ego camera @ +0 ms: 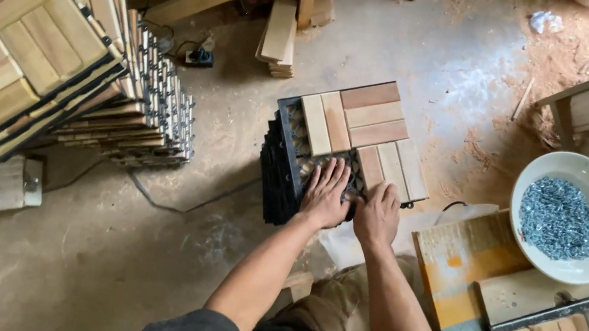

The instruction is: The person arranges small wooden tiles into a metal frame on a workbench, then places a black plastic grid over the tiles and secures it with a cordless drill and screws. The person repeatedly picks tiles, aligns them in the frame, and fastens the grid.

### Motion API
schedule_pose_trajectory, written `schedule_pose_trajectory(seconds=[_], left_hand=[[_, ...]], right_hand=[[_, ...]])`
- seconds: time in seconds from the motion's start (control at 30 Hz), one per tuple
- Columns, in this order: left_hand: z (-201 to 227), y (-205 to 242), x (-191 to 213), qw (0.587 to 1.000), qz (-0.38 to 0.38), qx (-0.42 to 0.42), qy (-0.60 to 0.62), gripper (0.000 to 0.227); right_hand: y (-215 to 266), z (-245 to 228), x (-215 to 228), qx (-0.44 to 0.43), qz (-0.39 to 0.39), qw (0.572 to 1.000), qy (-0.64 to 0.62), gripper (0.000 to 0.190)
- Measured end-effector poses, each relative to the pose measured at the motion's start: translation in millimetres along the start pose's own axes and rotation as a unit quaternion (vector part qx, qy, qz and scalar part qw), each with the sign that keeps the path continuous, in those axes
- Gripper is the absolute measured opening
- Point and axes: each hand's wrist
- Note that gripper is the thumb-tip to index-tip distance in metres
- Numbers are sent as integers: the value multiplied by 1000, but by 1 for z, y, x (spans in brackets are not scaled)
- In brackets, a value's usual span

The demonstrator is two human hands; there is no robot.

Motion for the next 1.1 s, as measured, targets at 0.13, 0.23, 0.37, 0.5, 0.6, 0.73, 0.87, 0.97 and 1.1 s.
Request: schedule_pose_trajectory(seconds=[0.13, 0.23, 0.37, 0.5, 0.6, 0.73, 0.87, 0.97, 1.1], left_hand=[[-3, 5, -4, 998, 13, -34, -43, 84], [-3, -8, 1, 998, 12, -44, -44, 86], [-5, 11, 0, 999, -23, -23, -22, 89], [-11, -4, 7, 998, -51, -10, 33, 100], [-21, -13, -1, 918, 43, 42, 392, 94], [74, 28, 46, 858, 71, -20, 508, 90], [128, 41, 20, 779, 18, -132, 613, 87], [181, 57, -22, 746, -89, -164, 639, 84], [249, 74, -109, 719, -261, -146, 627, 64]], right_hand=[[-1, 14, 3, -20, -4, 1000, -16, 83], [-15, 26, 0, 66, 108, 989, 78, 55], [11, 12, -3, 27, 52, 998, 6, 24], [23, 1, 38, -146, -58, 936, -314, 33], [65, -7, 130, -136, -121, 875, -449, 43], [103, 17, 180, -184, -108, 813, -542, 51], [151, 59, 233, -210, -113, 781, -576, 66], [204, 108, 227, -238, 3, 831, -503, 73], [273, 179, 194, -302, 267, 864, -302, 66]])
Point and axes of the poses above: each hand's wrist, its own y-axis away from the middle knuckle, its own x-axis out of the back of the hand, z = x × y, and after that the axes turned 14 degrees about y, right-handed
